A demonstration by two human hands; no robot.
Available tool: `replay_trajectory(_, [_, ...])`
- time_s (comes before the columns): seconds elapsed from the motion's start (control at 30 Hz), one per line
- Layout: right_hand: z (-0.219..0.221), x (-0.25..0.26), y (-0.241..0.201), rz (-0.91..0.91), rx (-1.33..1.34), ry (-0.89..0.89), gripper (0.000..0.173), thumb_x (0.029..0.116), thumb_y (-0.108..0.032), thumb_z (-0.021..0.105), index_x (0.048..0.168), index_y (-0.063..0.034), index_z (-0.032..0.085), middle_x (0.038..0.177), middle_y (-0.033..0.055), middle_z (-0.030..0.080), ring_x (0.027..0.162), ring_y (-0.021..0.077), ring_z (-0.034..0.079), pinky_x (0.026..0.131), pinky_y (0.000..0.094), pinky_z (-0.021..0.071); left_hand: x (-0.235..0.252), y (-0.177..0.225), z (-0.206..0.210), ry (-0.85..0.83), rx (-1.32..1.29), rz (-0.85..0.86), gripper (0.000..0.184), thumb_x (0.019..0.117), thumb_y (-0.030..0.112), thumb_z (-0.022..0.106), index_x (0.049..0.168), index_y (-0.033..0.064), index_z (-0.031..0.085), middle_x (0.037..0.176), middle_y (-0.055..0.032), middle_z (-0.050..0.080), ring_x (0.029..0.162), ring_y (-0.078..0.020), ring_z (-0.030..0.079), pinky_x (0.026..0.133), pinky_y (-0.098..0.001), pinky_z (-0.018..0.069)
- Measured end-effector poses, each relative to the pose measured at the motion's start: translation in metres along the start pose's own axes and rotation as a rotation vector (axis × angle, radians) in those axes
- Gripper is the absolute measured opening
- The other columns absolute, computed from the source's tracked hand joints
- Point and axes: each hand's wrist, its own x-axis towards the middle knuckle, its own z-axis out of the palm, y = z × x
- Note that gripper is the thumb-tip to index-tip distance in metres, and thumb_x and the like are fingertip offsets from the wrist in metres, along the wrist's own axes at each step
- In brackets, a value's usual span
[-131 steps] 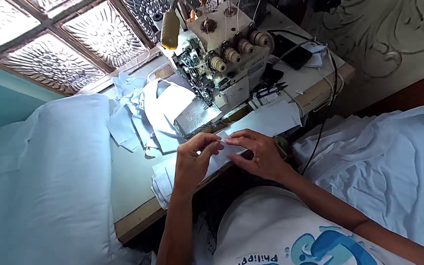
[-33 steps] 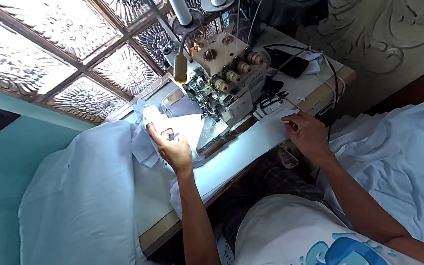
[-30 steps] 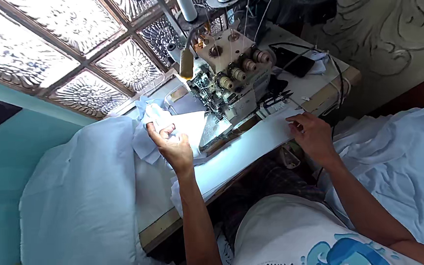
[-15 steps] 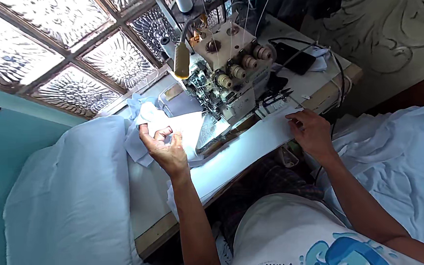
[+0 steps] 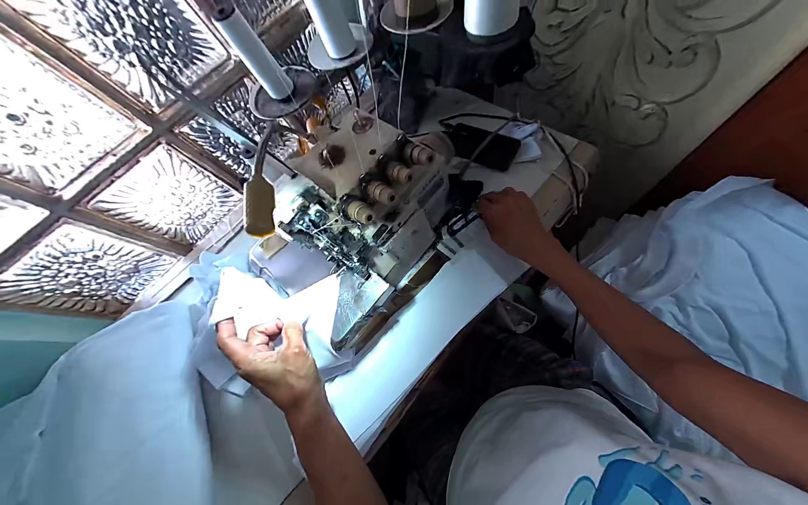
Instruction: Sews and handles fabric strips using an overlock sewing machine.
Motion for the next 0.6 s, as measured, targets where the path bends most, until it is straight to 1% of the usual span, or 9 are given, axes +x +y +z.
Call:
replay_trajectory(0.07, [0.006,0.005,0.002,-0.05,-0.032,-0.045,0.029,0.0974,0.006,0.055,0.122,0.0042,0.07,0.123,0.0264,0.068,0.122,0.0486,0.06,0.102,0.0629,0.0438,-0.001,0.001,0.001,-0.009,0.007,-0.018,0.059,0.0831,-0.007,0.061,0.137,-0.0134,0.039,0.109,-0.0123,0.054,0.088,-0.002,0.055,0.075,-0.0155,0.0468])
replay_trajectory(0.13, [0.009,0.011,0.003,-0.1,-0.062,-0.061,0.027,0.0956,0.009,0.055,0.118,0.0064,0.07,0.119,0.0276,0.069,0.12,0.0485,0.061,0.105,0.0621,0.0424,-0.002,0.001,0.0,-0.022,0.009,-0.008,0.06,0.0832,-0.007,0.061,0.138,-0.0154,0.037,0.107,-0.0127,0.054,0.086,-0.0007,0.053,0.074,-0.0139,0.0453])
replay_trajectory(0.2, [0.008,0.017,0.005,-0.165,-0.088,-0.077,0.023,0.0926,0.01,0.059,0.112,0.0082,0.071,0.112,0.0286,0.071,0.113,0.0482,0.065,0.105,0.0621,0.042,-0.003,0.002,0.001,-0.025,0.008,0.0,0.061,0.084,-0.008,0.062,0.139,-0.0176,0.037,0.107,-0.0131,0.054,0.085,0.0008,0.052,0.074,-0.0122,0.0443])
replay_trajectory(0.27, [0.006,0.02,0.005,-0.214,-0.117,-0.099,0.022,0.0902,0.012,0.061,0.11,0.009,0.071,0.108,0.0284,0.071,0.108,0.0476,0.067,0.106,0.0627,0.0411,-0.003,0.003,0.001,-0.023,-0.002,-0.005,0.057,0.084,-0.009,0.061,0.136,-0.017,0.039,0.107,-0.0125,0.053,0.085,0.0016,0.052,0.073,-0.0119,0.0441])
replay_trajectory(0.33, [0.005,0.022,0.008,-0.246,-0.132,-0.066,0.022,0.0882,0.011,0.064,0.108,0.0079,0.071,0.105,0.0272,0.072,0.106,0.0474,0.068,0.106,0.0646,0.0406,-0.003,0.003,0.001,-0.019,-0.011,-0.017,0.062,0.0823,-0.009,0.062,0.138,-0.016,0.037,0.1,-0.0088,0.054,0.08,0.0031,0.053,0.071,-0.0118,0.0446])
replay_trajectory(0.4, [0.008,0.023,0.013,-0.268,-0.124,0.005,0.018,0.0873,0.009,0.066,0.104,0.0063,0.072,0.1,0.026,0.073,0.102,0.0468,0.069,0.103,0.0652,0.0424,-0.004,0.005,0.0,-0.02,-0.019,-0.033,0.065,0.0821,-0.008,0.063,0.14,-0.0154,0.035,0.093,-0.0062,0.055,0.077,0.0042,0.053,0.069,-0.0118,0.0451])
replay_trajectory(0.47, [0.009,0.023,0.016,-0.276,-0.075,0.084,0.014,0.0884,0.004,0.066,0.101,0.0048,0.073,0.097,0.025,0.073,0.098,0.0457,0.07,0.098,0.0635,0.0465,-0.005,0.006,-0.002,-0.023,-0.029,-0.042,0.064,0.0833,-0.008,0.064,0.14,-0.0148,0.036,0.095,-0.0073,0.056,0.079,0.0028,0.054,0.071,-0.013,0.0455])
replay_trajectory(0.53, [0.009,0.022,0.017,-0.282,0.01,0.188,0.011,0.0877,0.001,0.067,0.096,0.0036,0.073,0.091,0.0235,0.073,0.089,0.044,0.071,0.086,0.0616,0.0521,-0.006,0.007,-0.002,-0.02,-0.014,-0.055,0.066,0.0845,-0.008,0.065,0.143,-0.0137,0.035,0.097,-0.008,0.058,0.081,0.0015,0.055,0.073,-0.0141,0.0465])
replay_trajectory(0.6, [-0.002,0.019,0.01,-0.234,0.114,0.199,0.012,0.0888,0.0,0.066,0.097,0.004,0.073,0.092,0.0237,0.072,0.089,0.044,0.071,0.079,0.0617,0.0539,-0.005,0.008,-0.003,-0.02,0.006,-0.071,0.065,0.0856,-0.007,0.063,0.144,-0.0119,0.035,0.1,-0.0111,0.058,0.084,-0.0035,0.055,0.076,-0.0187,0.047])
